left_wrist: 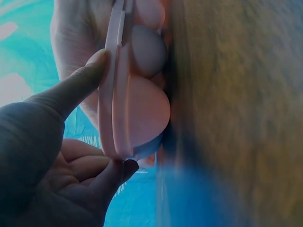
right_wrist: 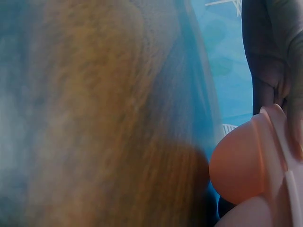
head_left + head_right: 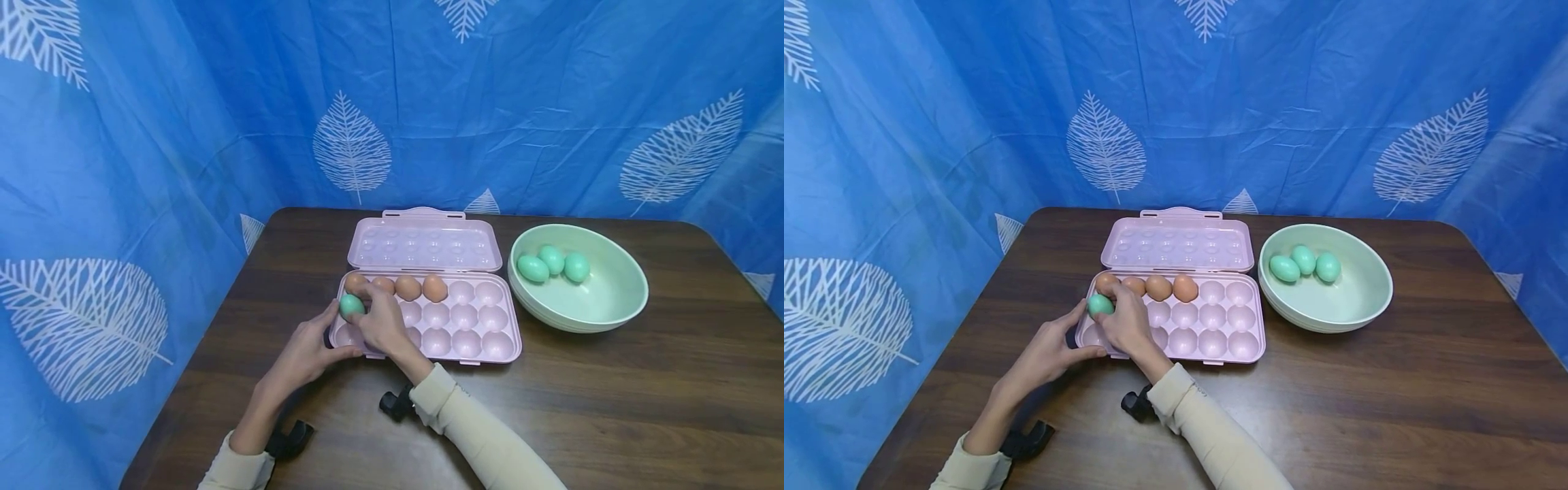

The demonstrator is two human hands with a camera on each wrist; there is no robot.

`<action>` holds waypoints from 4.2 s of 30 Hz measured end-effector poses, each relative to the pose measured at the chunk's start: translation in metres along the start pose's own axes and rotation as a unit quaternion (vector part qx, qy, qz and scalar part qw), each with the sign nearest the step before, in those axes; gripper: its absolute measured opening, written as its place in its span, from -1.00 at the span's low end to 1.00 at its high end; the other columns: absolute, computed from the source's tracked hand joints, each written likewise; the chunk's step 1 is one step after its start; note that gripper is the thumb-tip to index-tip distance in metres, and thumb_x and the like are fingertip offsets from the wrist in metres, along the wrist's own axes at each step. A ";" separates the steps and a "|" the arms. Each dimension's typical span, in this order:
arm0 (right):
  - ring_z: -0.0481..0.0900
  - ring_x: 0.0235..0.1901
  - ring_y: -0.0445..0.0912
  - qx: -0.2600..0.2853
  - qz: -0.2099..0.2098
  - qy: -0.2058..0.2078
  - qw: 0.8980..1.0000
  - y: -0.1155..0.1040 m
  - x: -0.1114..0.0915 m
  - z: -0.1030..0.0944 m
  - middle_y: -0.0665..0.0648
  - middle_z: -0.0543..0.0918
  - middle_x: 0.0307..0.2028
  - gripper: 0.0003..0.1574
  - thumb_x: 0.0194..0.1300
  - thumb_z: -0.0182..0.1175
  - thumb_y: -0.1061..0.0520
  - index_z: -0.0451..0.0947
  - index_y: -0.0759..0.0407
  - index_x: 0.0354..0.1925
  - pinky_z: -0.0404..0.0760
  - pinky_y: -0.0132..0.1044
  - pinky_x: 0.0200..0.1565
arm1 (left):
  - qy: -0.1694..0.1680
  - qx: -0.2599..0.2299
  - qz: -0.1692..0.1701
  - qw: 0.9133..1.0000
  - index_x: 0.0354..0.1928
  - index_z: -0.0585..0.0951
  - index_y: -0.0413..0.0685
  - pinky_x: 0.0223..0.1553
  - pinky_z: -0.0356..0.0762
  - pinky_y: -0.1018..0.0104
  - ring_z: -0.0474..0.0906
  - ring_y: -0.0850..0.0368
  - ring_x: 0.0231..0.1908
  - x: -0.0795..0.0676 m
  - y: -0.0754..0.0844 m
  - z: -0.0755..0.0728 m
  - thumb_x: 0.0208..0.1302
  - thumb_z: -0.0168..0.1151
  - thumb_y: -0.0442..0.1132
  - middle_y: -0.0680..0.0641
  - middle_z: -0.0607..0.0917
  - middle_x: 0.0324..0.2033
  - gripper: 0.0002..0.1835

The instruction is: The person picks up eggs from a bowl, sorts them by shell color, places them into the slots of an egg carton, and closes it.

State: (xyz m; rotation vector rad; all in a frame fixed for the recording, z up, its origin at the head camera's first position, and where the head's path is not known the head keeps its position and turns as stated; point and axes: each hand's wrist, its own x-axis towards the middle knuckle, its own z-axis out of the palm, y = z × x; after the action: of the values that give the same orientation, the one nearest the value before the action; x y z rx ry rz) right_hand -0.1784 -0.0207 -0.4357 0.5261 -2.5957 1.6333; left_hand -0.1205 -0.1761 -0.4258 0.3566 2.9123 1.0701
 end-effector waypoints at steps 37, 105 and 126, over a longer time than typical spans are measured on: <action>0.57 0.08 0.03 0.088 -0.052 0.079 0.992 0.034 -0.023 -0.189 0.37 0.59 0.06 -0.41 0.18 0.33 0.43 0.44 0.48 0.18 0.51 -0.28 0.17 | 0.006 -0.005 -0.008 1.000 0.51 0.14 -0.20 0.24 0.33 -0.04 0.27 -0.19 0.36 0.002 -0.001 0.003 -0.03 0.53 0.16 -0.23 0.26 0.42 0.16; 0.40 0.19 0.31 -0.100 0.216 0.009 0.971 0.094 -0.003 -0.268 0.49 0.41 0.24 -0.24 0.27 0.29 0.20 0.29 0.49 0.32 0.44 0.13 0.16 | 0.000 -0.009 -0.005 1.000 0.52 0.13 -0.17 0.25 0.31 -0.04 0.24 -0.19 0.38 0.002 0.001 -0.001 0.01 0.52 0.12 -0.21 0.24 0.44 0.13; 0.50 0.11 -0.09 0.029 0.144 0.133 0.980 0.074 -0.017 -0.268 0.23 0.48 0.18 -0.24 0.30 0.34 0.06 0.33 0.35 0.33 0.56 -0.52 -0.10 | -0.007 0.000 -0.016 1.000 0.51 0.13 -0.21 0.27 0.29 -0.06 0.22 -0.21 0.38 0.003 0.000 0.001 0.01 0.51 0.15 -0.25 0.23 0.43 0.14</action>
State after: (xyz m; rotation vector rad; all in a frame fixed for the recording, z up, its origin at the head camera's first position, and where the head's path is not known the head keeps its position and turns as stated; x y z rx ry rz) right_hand -0.2254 0.2486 -0.3834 -0.0725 -2.5184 1.7198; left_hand -0.1235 -0.1748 -0.4265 0.3133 2.8963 1.0590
